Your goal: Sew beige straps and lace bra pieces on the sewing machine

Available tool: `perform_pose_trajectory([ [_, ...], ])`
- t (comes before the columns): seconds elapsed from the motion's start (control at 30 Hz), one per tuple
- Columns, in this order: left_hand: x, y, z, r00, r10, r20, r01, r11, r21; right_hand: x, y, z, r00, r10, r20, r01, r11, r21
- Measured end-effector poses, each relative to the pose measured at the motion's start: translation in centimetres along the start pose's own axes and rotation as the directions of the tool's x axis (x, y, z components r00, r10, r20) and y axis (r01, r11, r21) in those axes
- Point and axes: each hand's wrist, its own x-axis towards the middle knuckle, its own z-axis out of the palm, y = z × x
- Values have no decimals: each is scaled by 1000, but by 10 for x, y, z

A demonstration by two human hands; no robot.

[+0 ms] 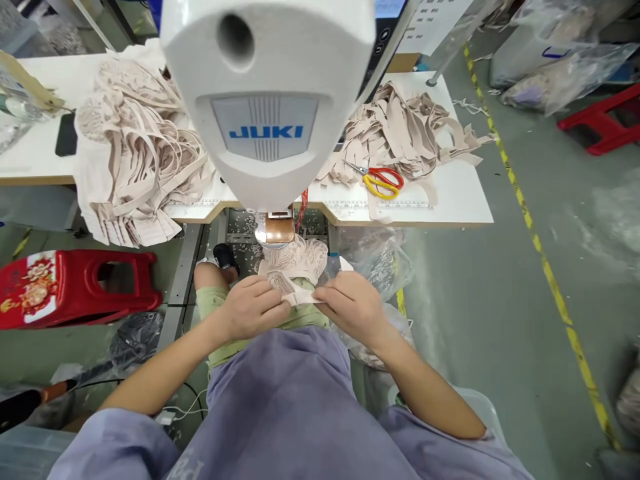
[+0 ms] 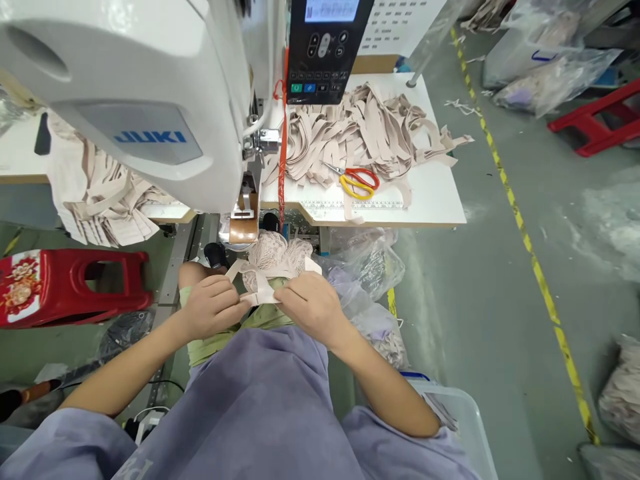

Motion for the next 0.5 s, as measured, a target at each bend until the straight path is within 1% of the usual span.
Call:
perform_pose_trajectory([
  [0.07, -4, 3, 0, 998, 5, -70, -5, 1000, 2, -1, -2, 2, 999, -28, -31, 28, 1000, 0],
  [0.1, -5, 3, -1, 996, 7, -89, -7, 1000, -1, -1, -3, 2, 998, -44, -48, 44, 999, 1],
  [0.17, -5, 1, -2, 995, -8, -97, 6, 1000, -24, 0, -4, 2, 997, -43, -60, 44, 999, 19],
  [0.2, -5, 0, -3, 996, -27, -89, 22, 999, -48, 1, -4, 1, 999, -18, -45, 20, 999, 44],
  [0.23, -5, -1, -4, 995, -70, -74, 64, 995, -78, 2, -3, 1, 1000, 27, -11, -26, 996, 81],
  [0.27, -5, 0, -4, 987, -146, -66, 138, 984, -112, 3, -3, 2, 995, 93, 34, -96, 987, 132],
  [0.3, -5, 2, -2, 965, -250, -76, 237, 960, -151, 4, -3, 4, 980, 179, 90, -194, 960, 201],
  [0.33, -7, 6, 3, 928, -361, -95, 338, 921, -195, 6, -4, 8, 948, 281, 149, -314, 902, 295],
  [0.37, -11, 12, 10, 884, -455, -106, 421, 874, -244, 7, -7, 14, 895, 398, 200, -446, 794, 413],
  [0.4, -17, 20, 21, 848, -521, -97, 476, 830, -291, 8, -13, 20, 819, 517, 248, -559, 628, 541],
  [0.43, -25, 30, 36, 828, -557, -71, 507, 796, -330, 9, -20, 28, 730, 611, 307, -626, 416, 659],
  [0.47, -35, 39, 53, 831, -557, -9, 518, 779, -353, 8, -29, 35, 644, 663, 381, -641, 198, 741],
  [0.5, -47, 48, 72, 822, -565, 68, 548, 754, -361, 6, -40, 39, 584, 667, 462, -627, 9, 779],
])
